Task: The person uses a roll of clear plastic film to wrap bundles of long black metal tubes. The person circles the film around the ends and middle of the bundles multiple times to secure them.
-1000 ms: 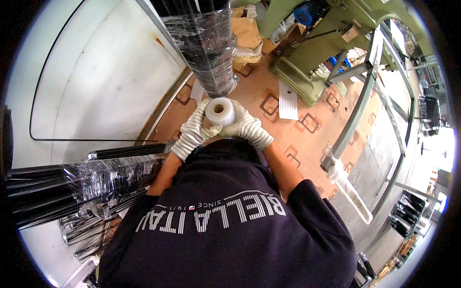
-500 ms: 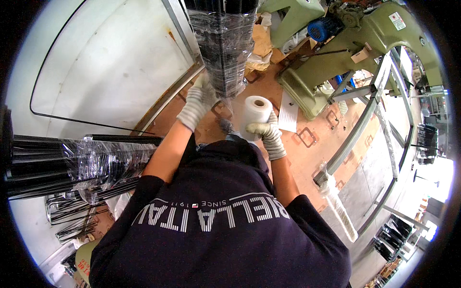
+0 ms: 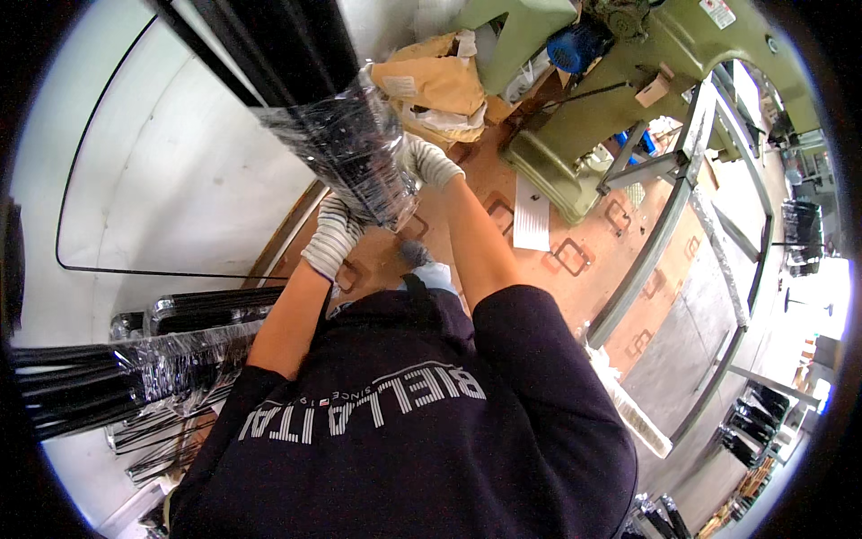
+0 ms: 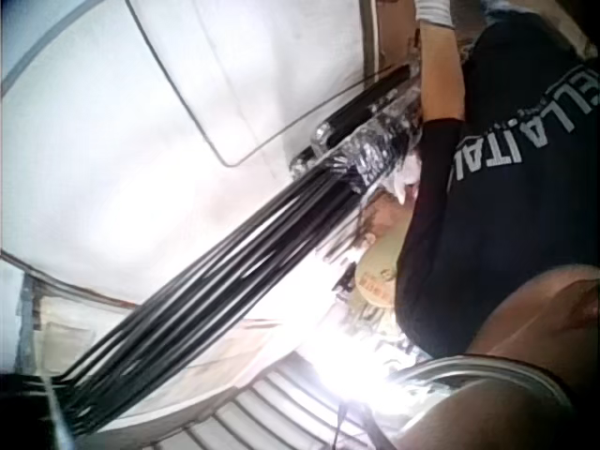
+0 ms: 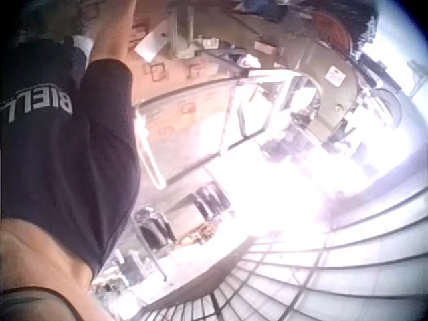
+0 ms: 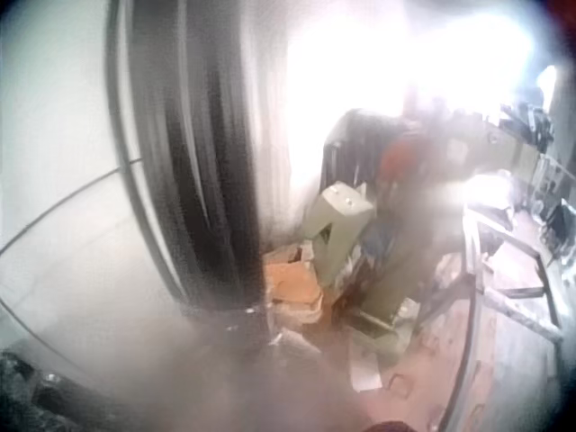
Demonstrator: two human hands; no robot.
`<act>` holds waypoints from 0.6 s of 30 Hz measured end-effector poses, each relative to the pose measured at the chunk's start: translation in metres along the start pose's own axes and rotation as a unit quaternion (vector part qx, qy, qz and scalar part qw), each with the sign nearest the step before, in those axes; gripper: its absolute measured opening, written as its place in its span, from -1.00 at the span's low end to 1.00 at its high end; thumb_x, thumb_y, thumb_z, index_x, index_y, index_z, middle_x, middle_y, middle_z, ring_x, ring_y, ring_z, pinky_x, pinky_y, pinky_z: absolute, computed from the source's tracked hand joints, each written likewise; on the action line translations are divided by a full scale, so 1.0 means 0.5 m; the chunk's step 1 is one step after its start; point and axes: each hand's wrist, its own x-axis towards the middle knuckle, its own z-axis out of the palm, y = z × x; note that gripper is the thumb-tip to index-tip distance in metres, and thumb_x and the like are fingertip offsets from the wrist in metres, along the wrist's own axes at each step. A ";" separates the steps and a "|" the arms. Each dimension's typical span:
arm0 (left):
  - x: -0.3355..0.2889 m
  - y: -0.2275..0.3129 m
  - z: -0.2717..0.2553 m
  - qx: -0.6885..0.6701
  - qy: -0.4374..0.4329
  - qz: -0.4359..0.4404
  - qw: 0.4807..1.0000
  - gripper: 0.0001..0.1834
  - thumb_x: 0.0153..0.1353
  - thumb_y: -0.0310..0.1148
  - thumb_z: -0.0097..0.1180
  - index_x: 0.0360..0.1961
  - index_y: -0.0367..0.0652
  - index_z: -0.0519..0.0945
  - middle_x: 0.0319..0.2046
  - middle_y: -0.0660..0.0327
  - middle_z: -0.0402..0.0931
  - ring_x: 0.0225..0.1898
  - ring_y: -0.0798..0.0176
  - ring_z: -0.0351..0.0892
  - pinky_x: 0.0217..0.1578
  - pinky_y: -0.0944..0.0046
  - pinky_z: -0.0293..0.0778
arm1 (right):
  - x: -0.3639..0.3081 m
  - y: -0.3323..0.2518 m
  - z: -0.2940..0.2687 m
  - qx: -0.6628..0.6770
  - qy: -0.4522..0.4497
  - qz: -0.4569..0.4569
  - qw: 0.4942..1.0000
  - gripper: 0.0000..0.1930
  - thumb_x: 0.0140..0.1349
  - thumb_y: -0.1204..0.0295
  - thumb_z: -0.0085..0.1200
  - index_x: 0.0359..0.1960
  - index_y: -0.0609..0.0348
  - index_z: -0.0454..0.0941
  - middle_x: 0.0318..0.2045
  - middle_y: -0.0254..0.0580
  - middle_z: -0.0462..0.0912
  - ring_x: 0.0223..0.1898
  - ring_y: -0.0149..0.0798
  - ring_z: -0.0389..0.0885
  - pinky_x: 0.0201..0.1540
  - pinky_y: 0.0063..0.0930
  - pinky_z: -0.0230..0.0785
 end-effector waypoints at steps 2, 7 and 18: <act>0.010 0.006 -0.023 0.008 -0.008 0.023 1.000 -0.67 0.22 -0.31 -0.39 -0.17 -0.30 0.35 -0.18 0.03 0.39 -0.21 0.10 0.46 -0.17 0.10 0.49 | -0.001 -0.037 0.004 0.222 -0.053 -0.014 0.974 -0.73 -0.03 0.51 -0.12 -0.22 0.15 0.37 -0.31 -0.30 0.35 -0.30 -0.38 0.28 -0.24 -0.39 0.05; 0.031 0.033 -0.044 0.267 -0.055 0.028 0.962 -0.67 0.18 -0.29 -0.28 -0.10 -0.23 0.33 -0.13 0.19 0.37 -0.08 0.25 0.36 -0.10 0.25 0.36 | -0.001 -0.082 -0.022 0.391 -0.160 -0.056 0.905 -0.87 -0.07 0.58 -0.11 -0.43 0.16 0.42 -0.59 -0.39 0.34 -0.57 -0.48 0.28 -0.56 -0.57 0.07; 0.257 0.024 -0.158 0.678 -0.204 0.328 0.626 -0.62 0.11 -0.12 -0.23 -0.19 -0.20 0.34 -0.25 0.09 0.39 -0.21 0.11 0.37 -0.15 0.12 0.35 | 0.051 -0.105 0.019 0.593 -0.123 0.100 0.789 -0.82 -0.03 0.59 -0.13 -0.41 0.15 0.51 -0.67 -0.52 0.38 -0.69 -0.57 0.24 -0.65 -0.63 0.13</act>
